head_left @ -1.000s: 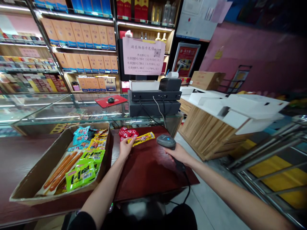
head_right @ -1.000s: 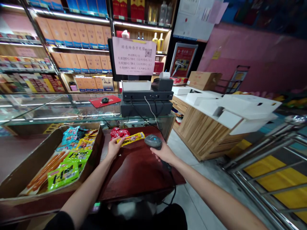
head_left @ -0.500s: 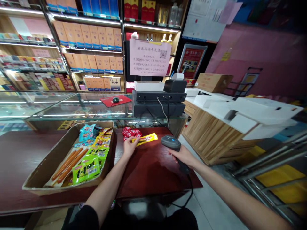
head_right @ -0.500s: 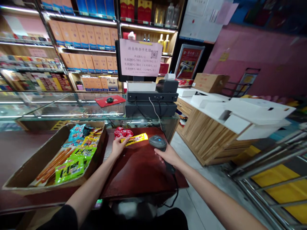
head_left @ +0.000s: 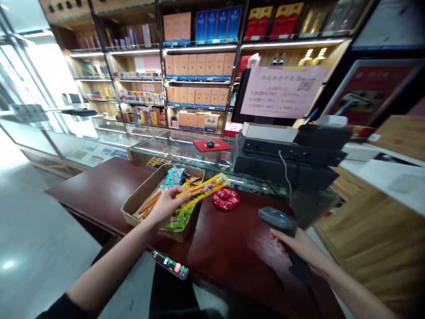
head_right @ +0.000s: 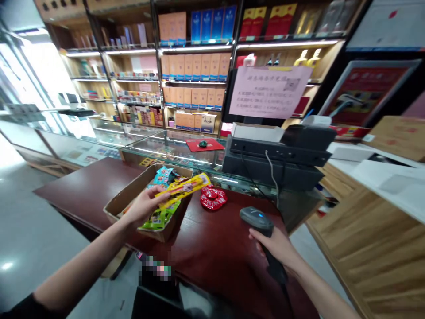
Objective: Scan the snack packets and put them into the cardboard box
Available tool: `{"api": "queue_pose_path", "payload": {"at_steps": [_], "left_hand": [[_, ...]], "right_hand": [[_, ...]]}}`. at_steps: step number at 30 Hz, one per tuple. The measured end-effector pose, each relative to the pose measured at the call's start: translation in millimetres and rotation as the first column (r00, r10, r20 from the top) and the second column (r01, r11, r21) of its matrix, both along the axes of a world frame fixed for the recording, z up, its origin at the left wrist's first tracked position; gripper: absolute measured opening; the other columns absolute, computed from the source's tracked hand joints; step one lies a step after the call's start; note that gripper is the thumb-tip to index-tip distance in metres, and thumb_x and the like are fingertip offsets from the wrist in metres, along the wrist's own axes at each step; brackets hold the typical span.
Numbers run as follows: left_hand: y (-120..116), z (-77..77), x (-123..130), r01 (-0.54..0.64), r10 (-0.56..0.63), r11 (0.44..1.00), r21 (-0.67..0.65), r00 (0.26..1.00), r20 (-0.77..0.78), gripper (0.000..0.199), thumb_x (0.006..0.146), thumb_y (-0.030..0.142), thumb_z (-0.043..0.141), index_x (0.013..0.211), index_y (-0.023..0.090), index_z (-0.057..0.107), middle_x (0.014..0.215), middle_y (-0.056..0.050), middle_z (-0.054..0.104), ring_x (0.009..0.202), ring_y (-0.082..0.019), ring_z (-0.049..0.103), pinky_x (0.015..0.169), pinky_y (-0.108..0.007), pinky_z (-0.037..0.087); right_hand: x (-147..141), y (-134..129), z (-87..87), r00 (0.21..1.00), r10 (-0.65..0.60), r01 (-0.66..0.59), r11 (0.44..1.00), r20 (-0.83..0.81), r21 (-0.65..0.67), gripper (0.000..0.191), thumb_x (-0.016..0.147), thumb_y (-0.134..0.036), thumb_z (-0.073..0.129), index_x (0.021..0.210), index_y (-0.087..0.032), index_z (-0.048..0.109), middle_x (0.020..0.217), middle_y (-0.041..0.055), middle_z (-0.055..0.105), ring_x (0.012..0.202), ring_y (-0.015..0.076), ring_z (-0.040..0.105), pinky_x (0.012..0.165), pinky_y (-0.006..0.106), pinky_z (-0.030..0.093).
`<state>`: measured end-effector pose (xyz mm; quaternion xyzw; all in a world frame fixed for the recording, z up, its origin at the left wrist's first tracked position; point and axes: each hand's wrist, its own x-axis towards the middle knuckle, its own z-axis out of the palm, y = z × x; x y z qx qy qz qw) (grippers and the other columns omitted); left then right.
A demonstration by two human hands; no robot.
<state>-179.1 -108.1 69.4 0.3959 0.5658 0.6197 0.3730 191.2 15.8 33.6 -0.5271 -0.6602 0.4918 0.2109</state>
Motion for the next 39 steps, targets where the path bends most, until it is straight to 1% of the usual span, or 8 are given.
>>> {"api": "queue_pose_path", "payload": {"at_steps": [6,13,17,22,27,33,36,39], "left_hand": [[-47.8,-1.1,-94.4,-0.242,0.237,0.968,-0.069,0.969,-0.072,0.049,0.051,0.054,0.085,0.071,0.017,0.060,0.063,0.001,0.062,0.053,-0.010,0.053,0.049,-0.020,0.042],[-51.0,-23.0,-117.9,-0.326,0.305,0.942,-0.084,0.931,-0.200,0.050,0.057,0.061,0.079,0.076,0.017,0.065,0.069,-0.002,0.067,0.060,-0.013,0.058,0.053,-0.021,0.044],[-36.3,-10.3,-88.8,-0.206,0.202,0.978,0.006,0.949,-0.243,0.044,0.062,0.058,0.078,0.076,0.018,0.066,0.086,-0.006,0.073,0.079,-0.019,0.066,0.071,-0.028,0.052],[-9.9,3.3,0.0,0.054,-0.025,0.993,0.101,0.961,-0.274,0.033,0.072,0.052,0.072,0.075,0.020,0.064,0.096,-0.008,0.073,0.099,-0.026,0.066,0.088,-0.038,0.052],[37.9,-31.7,81.9,0.266,-0.212,0.952,0.152,0.931,-0.298,0.017,0.084,0.036,0.064,0.089,0.020,0.067,0.096,-0.007,0.072,0.091,-0.021,0.067,0.087,-0.035,0.053],[119.4,-98.6,97.0,0.025,-0.010,1.000,0.012,0.745,-0.667,0.027,0.084,0.020,0.059,0.110,0.014,0.065,0.109,-0.015,0.064,0.106,-0.026,0.061,0.094,-0.038,0.047],[143.9,-118.1,92.7,-0.268,0.087,0.958,-0.106,0.619,-0.781,0.052,0.084,0.032,0.061,0.130,0.008,0.053,0.121,-0.024,0.056,0.116,-0.035,0.055,0.096,-0.046,0.044],[153.1,-129.5,89.7,-0.347,0.082,0.928,-0.138,0.551,-0.831,0.060,0.085,0.045,0.059,0.130,0.006,0.054,0.120,-0.026,0.056,0.117,-0.039,0.052,0.095,-0.049,0.042]], "right_hand": [[-29.7,17.0,-15.2,0.994,0.113,-0.113,0.994,0.004,-0.003,0.048,0.071,-0.065,0.065,0.073,-0.017,0.063,0.048,-0.0001,0.056,0.041,0.0127,0.050,0.042,0.025,0.038],[-45.8,23.2,-18.3,0.982,0.182,-0.181,0.983,0.043,-0.027,0.050,0.073,-0.065,0.064,0.077,-0.015,0.064,0.051,0.0004,0.056,0.043,0.0130,0.051,0.043,0.026,0.038],[-41.9,20.6,-11.0,0.988,0.152,-0.151,0.988,0.022,-0.026,0.049,0.072,-0.063,0.066,0.076,-0.015,0.064,0.050,-0.0004,0.056,0.043,0.0125,0.052,0.043,0.025,0.039],[-31.5,14.5,-4.7,0.996,0.087,-0.087,0.996,-0.006,0.012,0.046,0.073,-0.060,0.067,0.075,-0.015,0.064,0.049,-0.0009,0.056,0.041,0.0111,0.050,0.042,0.023,0.038],[-13.5,2.5,3.6,1.000,0.023,-0.023,1.000,-0.022,0.006,0.044,0.069,-0.059,0.070,0.070,-0.015,0.062,0.045,-0.0017,0.055,0.039,0.0104,0.049,0.041,0.023,0.038],[12.7,-15.3,5.6,0.997,-0.060,0.060,0.998,-0.045,0.019,0.041,0.070,-0.056,0.071,0.070,-0.016,0.061,0.046,-0.0012,0.056,0.039,0.0104,0.049,0.041,0.023,0.039],[20.1,-21.9,2.6,0.994,-0.104,0.104,0.995,-0.043,0.007,0.039,0.068,-0.055,0.072,0.071,-0.017,0.061,0.046,-0.0018,0.056,0.039,0.0107,0.049,0.041,0.023,0.039],[23.3,-25.6,-1.5,0.989,-0.143,0.143,0.990,-0.040,-0.011,0.037,0.068,-0.053,0.072,0.072,-0.018,0.060,0.047,-0.0021,0.057,0.040,0.0110,0.050,0.041,0.023,0.040]]}}
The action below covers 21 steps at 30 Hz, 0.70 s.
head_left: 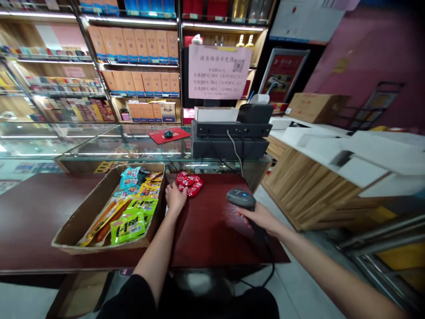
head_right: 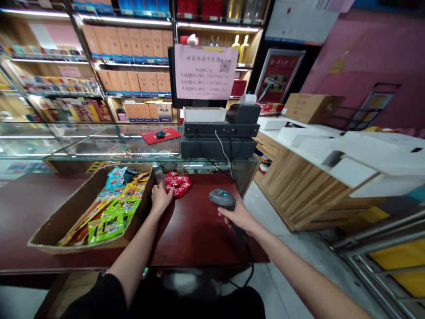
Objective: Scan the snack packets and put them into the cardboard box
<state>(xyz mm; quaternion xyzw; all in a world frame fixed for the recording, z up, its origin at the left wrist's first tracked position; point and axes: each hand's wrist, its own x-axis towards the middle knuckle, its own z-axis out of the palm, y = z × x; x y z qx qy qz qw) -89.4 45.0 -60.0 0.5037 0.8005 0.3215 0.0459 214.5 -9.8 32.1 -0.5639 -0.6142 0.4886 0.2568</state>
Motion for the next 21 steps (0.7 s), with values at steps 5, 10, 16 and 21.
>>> {"api": "queue_pose_path", "payload": {"at_steps": [5,10,16,21], "left_hand": [[-3.3,-7.2,-2.2,0.110,-0.114,0.992,0.061,0.991,0.064,0.055,0.081,0.042,0.066,0.128,0.014,0.058,0.118,-0.019,0.065,0.116,-0.036,0.055,0.098,-0.047,0.042],[-9.1,-6.0,3.1,0.148,-0.247,0.951,0.271,0.890,0.382,0.075,0.064,0.027,0.082,0.133,0.016,0.054,0.118,-0.014,0.068,0.105,-0.027,0.065,0.092,-0.037,0.049],[-7.8,-8.2,16.0,0.110,-0.306,0.952,0.286,0.387,0.870,0.045,0.054,0.035,0.088,0.088,0.010,0.071,0.079,-0.007,0.073,0.065,-0.016,0.067,0.062,-0.027,0.055],[-10.7,-1.9,22.1,0.069,-0.330,0.944,0.323,0.130,0.935,0.054,0.041,0.032,0.094,0.085,0.010,0.072,0.077,-0.006,0.074,0.062,-0.014,0.067,0.061,-0.025,0.057]], "right_hand": [[0.6,-2.2,-8.7,1.000,0.000,-0.001,0.999,-0.016,-0.043,0.033,0.071,-0.050,0.070,0.074,-0.018,0.059,0.046,-0.0033,0.056,0.040,0.0101,0.049,0.039,0.021,0.038],[-3.8,-2.3,-16.3,0.999,0.013,-0.016,0.997,-0.035,-0.072,0.036,0.071,-0.051,0.070,0.074,-0.017,0.060,0.045,-0.0032,0.056,0.038,0.0096,0.048,0.038,0.021,0.037],[-8.4,-1.6,-20.0,0.999,0.017,-0.019,0.999,-0.048,-0.045,0.035,0.072,-0.050,0.071,0.074,-0.016,0.061,0.047,-0.0028,0.057,0.039,0.0097,0.050,0.039,0.021,0.038],[-16.1,-4.9,-18.7,0.996,0.052,-0.050,0.998,-0.068,0.030,0.033,0.075,-0.048,0.068,0.072,-0.016,0.060,0.047,-0.0029,0.057,0.039,0.0093,0.049,0.040,0.021,0.039]]}}
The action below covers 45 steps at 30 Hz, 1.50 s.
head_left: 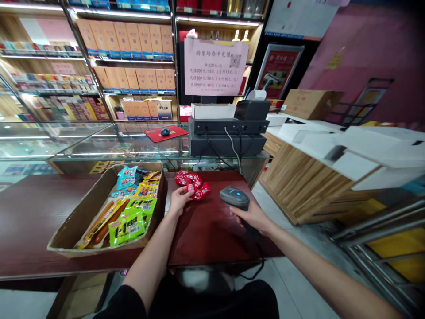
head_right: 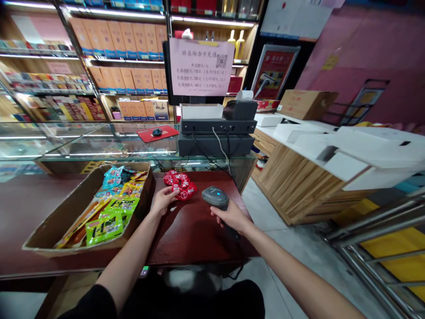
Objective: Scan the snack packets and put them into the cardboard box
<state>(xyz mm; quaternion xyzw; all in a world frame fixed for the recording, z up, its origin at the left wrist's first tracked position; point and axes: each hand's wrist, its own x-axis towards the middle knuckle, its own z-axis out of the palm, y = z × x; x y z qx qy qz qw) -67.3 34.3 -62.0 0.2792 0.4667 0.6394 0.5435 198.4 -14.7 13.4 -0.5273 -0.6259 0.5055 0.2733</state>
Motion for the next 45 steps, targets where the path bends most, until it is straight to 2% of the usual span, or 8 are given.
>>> {"api": "queue_pose_path", "payload": {"at_steps": [11,22,26,29,34,37,41,45], "left_hand": [[-4.1,6.3,1.9,0.022,-0.022,1.000,-0.005,0.999,-0.035,0.052,0.042,0.030,0.093,0.085,0.010,0.072,0.078,-0.007,0.074,0.065,-0.016,0.068,0.061,-0.026,0.058],[-6.4,11.2,6.4,0.002,-0.001,1.000,0.020,0.999,-0.036,0.048,0.043,0.031,0.093,0.082,0.012,0.071,0.073,-0.004,0.073,0.060,-0.013,0.065,0.056,-0.023,0.054],[-15.1,30.6,15.2,-0.055,0.066,0.994,0.097,0.991,-0.114,0.040,0.047,0.029,0.091,0.077,0.013,0.070,0.070,-0.003,0.073,0.062,-0.014,0.066,0.063,-0.025,0.054],[-28.2,62.1,9.2,-0.057,0.094,0.977,0.206,0.981,-0.172,0.036,0.053,0.030,0.088,0.080,0.014,0.070,0.079,-0.005,0.075,0.071,-0.016,0.069,0.073,-0.028,0.055],[-67.9,126.8,-53.4,-0.062,0.154,0.950,0.306,0.945,-0.288,0.036,0.056,0.033,0.087,0.081,0.016,0.068,0.080,-0.003,0.074,0.075,-0.017,0.069,0.077,-0.030,0.056],[-99.5,149.4,-113.9,-0.172,0.286,0.935,0.311,0.883,-0.373,0.039,0.055,0.036,0.087,0.080,0.015,0.066,0.080,-0.003,0.073,0.072,-0.017,0.068,0.074,-0.030,0.056],[-142.9,149.6,-186.9,-0.376,0.464,0.885,0.276,0.767,-0.442,0.041,0.055,0.038,0.087,0.081,0.015,0.066,0.080,-0.004,0.073,0.072,-0.017,0.068,0.071,-0.028,0.056],[-173.4,127.4,-227.6,-0.529,0.576,0.812,0.247,0.655,-0.489,0.037,0.055,0.036,0.086,0.078,0.016,0.066,0.074,-0.003,0.072,0.069,-0.016,0.067,0.067,-0.025,0.054]], "right_hand": [[-10.1,-2.0,-3.8,0.998,0.030,-0.030,1.000,0.055,-0.010,0.030,0.076,-0.044,0.066,0.067,-0.017,0.058,0.043,-0.0030,0.054,0.037,0.0096,0.049,0.039,0.021,0.038],[-2.3,-1.0,-4.3,0.996,0.058,-0.058,0.998,0.071,-0.002,0.035,0.077,-0.050,0.064,0.074,-0.015,0.062,0.046,-0.0020,0.057,0.038,0.0104,0.051,0.041,0.021,0.039],[2.5,2.1,-2.1,0.992,0.049,-0.050,0.999,0.113,0.008,0.039,0.075,-0.055,0.066,0.075,-0.016,0.063,0.048,-0.0016,0.058,0.040,0.0108,0.051,0.041,0.021,0.038],[2.7,7.0,2.1,0.991,0.052,-0.055,0.998,0.121,0.025,0.041,0.074,-0.057,0.066,0.076,-0.016,0.062,0.049,-0.0014,0.058,0.042,0.0115,0.053,0.042,0.021,0.039],[-7.2,19.6,3.7,0.984,0.112,-0.106,0.993,0.140,-0.047,0.045,0.073,-0.060,0.065,0.077,-0.015,0.062,0.048,-0.0018,0.056,0.041,0.0110,0.051,0.041,0.022,0.038],[-19.0,28.0,-0.2,0.977,0.174,-0.168,0.984,0.124,-0.063,0.047,0.074,-0.062,0.065,0.078,-0.015,0.062,0.050,-0.0008,0.056,0.042,0.0117,0.050,0.041,0.023,0.038],[-40.5,33.1,-2.9,0.960,0.260,-0.252,0.964,0.106,-0.091,0.049,0.072,-0.066,0.063,0.076,-0.016,0.062,0.050,0.0001,0.055,0.042,0.0131,0.050,0.040,0.025,0.038],[-63.1,32.3,0.4,0.944,0.304,-0.291,0.951,0.131,-0.104,0.050,0.068,-0.067,0.064,0.075,-0.018,0.062,0.050,0.0002,0.054,0.041,0.0139,0.050,0.039,0.026,0.039]]}}
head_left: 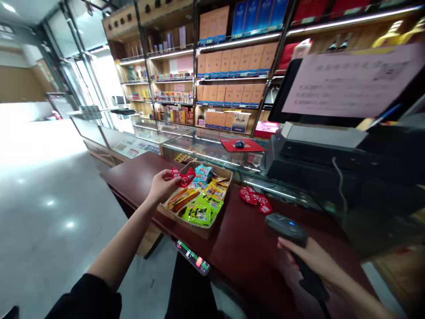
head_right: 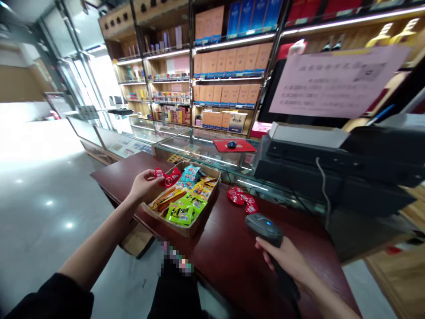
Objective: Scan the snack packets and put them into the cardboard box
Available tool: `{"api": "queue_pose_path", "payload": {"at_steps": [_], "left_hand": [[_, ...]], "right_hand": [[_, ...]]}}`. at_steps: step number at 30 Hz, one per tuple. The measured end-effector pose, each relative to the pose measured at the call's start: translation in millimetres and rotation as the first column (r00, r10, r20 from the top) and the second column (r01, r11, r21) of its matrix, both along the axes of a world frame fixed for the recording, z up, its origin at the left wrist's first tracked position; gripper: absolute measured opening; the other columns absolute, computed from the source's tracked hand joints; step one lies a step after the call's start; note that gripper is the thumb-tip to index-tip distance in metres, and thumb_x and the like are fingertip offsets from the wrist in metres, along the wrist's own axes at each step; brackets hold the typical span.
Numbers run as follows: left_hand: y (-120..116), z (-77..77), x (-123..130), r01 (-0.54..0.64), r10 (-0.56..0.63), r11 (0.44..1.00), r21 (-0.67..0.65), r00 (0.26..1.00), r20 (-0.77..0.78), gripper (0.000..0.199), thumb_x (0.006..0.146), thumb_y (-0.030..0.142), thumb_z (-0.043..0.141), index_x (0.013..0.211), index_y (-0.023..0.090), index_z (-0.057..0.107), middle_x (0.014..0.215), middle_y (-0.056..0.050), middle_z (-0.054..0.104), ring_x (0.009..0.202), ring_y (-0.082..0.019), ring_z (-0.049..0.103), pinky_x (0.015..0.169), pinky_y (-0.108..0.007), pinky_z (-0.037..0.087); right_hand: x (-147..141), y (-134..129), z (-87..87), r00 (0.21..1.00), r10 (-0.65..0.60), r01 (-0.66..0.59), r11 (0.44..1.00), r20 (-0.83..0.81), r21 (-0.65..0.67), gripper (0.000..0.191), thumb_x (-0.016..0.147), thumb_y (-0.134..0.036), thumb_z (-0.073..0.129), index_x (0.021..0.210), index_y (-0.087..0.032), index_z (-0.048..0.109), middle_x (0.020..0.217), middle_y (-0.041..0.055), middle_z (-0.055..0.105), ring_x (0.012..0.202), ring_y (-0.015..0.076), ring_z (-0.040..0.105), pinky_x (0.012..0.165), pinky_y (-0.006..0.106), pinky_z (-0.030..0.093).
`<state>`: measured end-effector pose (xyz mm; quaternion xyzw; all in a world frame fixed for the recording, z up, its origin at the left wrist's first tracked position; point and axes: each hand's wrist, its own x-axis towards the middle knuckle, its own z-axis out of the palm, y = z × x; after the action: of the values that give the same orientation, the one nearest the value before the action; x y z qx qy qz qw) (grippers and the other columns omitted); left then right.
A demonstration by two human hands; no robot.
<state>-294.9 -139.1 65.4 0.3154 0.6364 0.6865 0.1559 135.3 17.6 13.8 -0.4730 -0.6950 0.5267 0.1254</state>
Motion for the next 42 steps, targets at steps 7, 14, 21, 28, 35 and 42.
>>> {"api": "queue_pose_path", "payload": {"at_steps": [7,14,21,28,35,42], "left_hand": [[-16.9,-38.8,-21.3,-0.121,0.107,0.986,-0.115,0.987,-0.119,0.036,0.058,0.034,0.084,0.087,0.016,0.072,0.082,-0.006,0.073,0.074,-0.019,0.067,0.069,-0.028,0.055],[2.0,-13.4,14.3,-0.133,0.122,0.991,0.005,0.897,-0.425,0.028,0.070,0.034,0.078,0.095,0.021,0.076,0.098,-0.007,0.071,0.089,-0.021,0.066,0.090,-0.034,0.053],[62.4,15.8,150.2,0.290,-0.242,0.949,0.122,0.921,-0.306,0.023,0.072,0.030,0.078,0.094,0.022,0.075,0.102,-0.008,0.070,0.099,-0.025,0.064,0.094,-0.036,0.050],[144.8,-43.3,235.5,0.426,-0.407,0.903,-0.062,0.795,-0.450,0.021,0.082,0.021,0.065,0.102,0.021,0.072,0.104,-0.009,0.068,0.104,-0.024,0.061,0.098,-0.037,0.046],[208.0,-105.8,258.7,0.272,-0.457,0.887,-0.372,0.620,-0.638,0.046,0.085,0.013,0.051,0.130,0.010,0.058,0.134,-0.023,0.055,0.134,-0.035,0.042,0.111,-0.049,0.031],[217.4,-126.8,274.4,0.163,-0.543,0.832,-0.530,0.431,-0.721,0.048,0.086,0.023,0.053,0.133,0.012,0.054,0.146,-0.022,0.047,0.148,-0.037,0.016,0.114,-0.064,0.002]], "right_hand": [[-24.8,0.4,3.3,0.999,0.043,-0.043,0.999,-0.001,-0.004,0.049,0.070,-0.065,0.065,0.076,-0.017,0.063,0.052,0.0000,0.054,0.044,0.0130,0.050,0.041,0.025,0.039],[-22.1,1.2,9.6,0.999,0.031,-0.031,1.000,-0.016,0.006,0.049,0.069,-0.064,0.066,0.075,-0.016,0.064,0.051,0.0000,0.056,0.042,0.0117,0.050,0.042,0.024,0.038],[9.5,-1.1,19.9,0.992,-0.098,0.100,0.995,-0.079,0.028,0.042,0.070,-0.056,0.070,0.072,-0.015,0.063,0.048,-0.0009,0.056,0.041,0.0112,0.051,0.040,0.022,0.039],[53.5,-8.2,8.7,0.967,-0.221,0.227,0.973,-0.125,0.040,0.038,0.072,-0.052,0.072,0.073,-0.015,0.062,0.047,-0.0020,0.056,0.040,0.0104,0.051,0.039,0.021,0.040],[79.7,-27.3,3.0,0.929,-0.350,0.355,0.935,-0.122,0.024,0.029,0.074,-0.044,0.072,0.081,-0.016,0.063,0.051,-0.0023,0.061,0.039,0.0094,0.050,0.038,0.020,0.040],[84.2,-42.1,-1.9,0.904,-0.391,0.394,0.919,-0.170,-0.021,0.026,0.074,-0.040,0.072,0.077,-0.017,0.060,0.047,-0.0039,0.058,0.036,0.0082,0.048,0.035,0.019,0.037]]}}
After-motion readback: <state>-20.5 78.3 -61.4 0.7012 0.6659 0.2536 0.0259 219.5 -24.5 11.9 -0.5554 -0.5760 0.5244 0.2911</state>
